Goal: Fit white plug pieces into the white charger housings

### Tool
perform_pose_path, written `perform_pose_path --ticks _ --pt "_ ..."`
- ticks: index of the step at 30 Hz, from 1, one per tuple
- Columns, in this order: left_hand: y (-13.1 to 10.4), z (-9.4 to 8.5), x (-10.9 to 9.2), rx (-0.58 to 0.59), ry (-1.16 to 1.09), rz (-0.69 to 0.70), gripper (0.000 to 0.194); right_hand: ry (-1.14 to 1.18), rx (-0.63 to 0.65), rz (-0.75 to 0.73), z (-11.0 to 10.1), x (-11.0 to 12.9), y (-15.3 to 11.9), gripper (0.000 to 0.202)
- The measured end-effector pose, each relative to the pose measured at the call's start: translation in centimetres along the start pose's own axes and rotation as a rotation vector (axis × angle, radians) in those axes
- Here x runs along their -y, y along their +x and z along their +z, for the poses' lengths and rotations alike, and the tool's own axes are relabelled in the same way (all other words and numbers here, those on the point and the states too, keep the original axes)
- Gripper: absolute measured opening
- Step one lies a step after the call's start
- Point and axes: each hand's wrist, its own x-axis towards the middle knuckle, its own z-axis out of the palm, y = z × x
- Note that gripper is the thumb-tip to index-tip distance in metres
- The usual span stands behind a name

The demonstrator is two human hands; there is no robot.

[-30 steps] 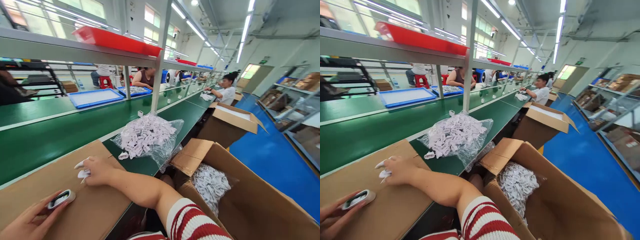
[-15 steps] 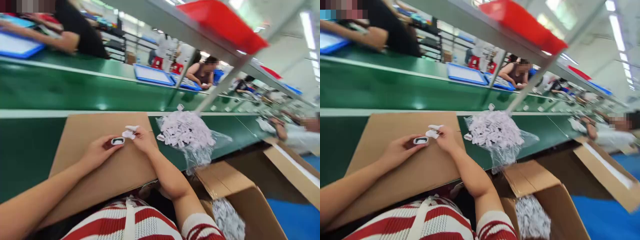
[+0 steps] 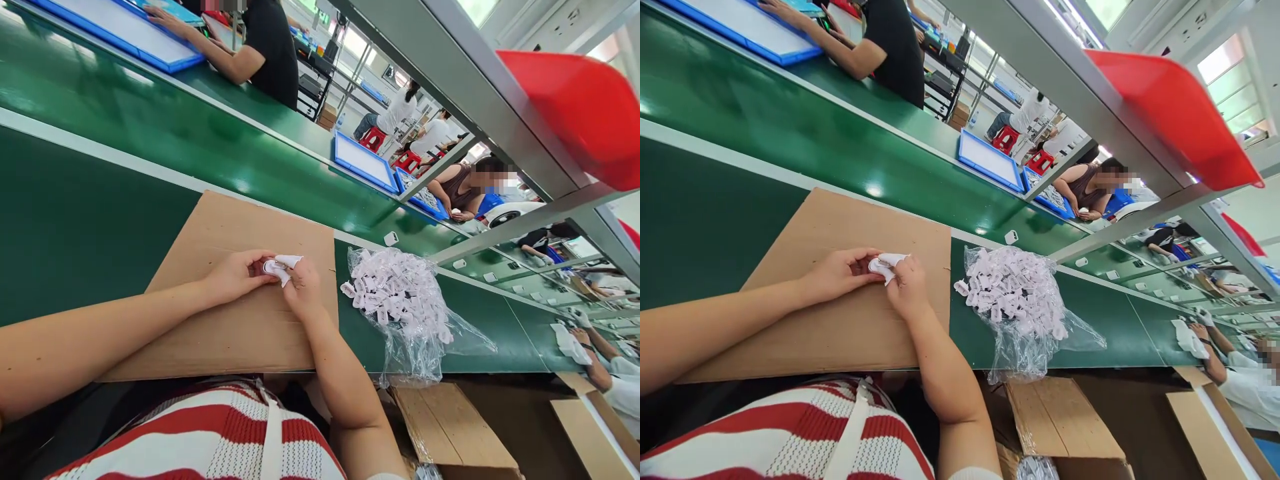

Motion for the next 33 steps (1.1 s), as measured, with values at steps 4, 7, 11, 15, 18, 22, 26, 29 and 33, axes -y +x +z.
perform_pose_path --ticks 4,7,11,15,18,22,26,29,33 --pt "0.1 0.0 -0.1 0.007 -0.006 -0.002 0.066 0.001 -0.012 -0.025 0.0 0.2 0.0 0.032" --pt "0.0 0.0 -0.1 0.01 -0.017 0.0 0.066 -0.053 0.032 -0.021 -0.3 0.5 0.3 0.034" --pt "-0.1 -0.1 -0.3 -0.014 0.033 -0.015 0.076 -0.128 0.111 0.003 -0.7 1.2 0.8 0.031" --pt "-0.2 -0.3 -0.6 -0.01 0.176 0.03 0.066 -0.154 0.163 0.053 -1.0 1.9 1.0 0.03" --pt "-0.1 -0.6 -0.8 0.013 0.307 0.068 0.052 -0.15 0.174 0.085 -1.1 2.4 1.2 0.026" --pt "0.0 -1.2 -1.0 0.02 0.461 0.075 0.046 -0.129 0.183 0.116 -1.3 2.8 1.6 0.023" --pt "0.1 -1.6 -1.5 0.029 0.504 0.097 0.046 -0.09 0.159 0.148 -0.9 2.7 1.7 0.027" --pt "0.5 -1.9 -2.1 0.095 0.428 0.066 0.05 -0.018 0.13 0.15 -0.8 2.5 1.5 0.034" --pt "2.9 -2.6 -3.5 0.176 0.348 -0.072 0.06 -0.057 0.07 0.191 -3.2 2.0 1.1 0.041"
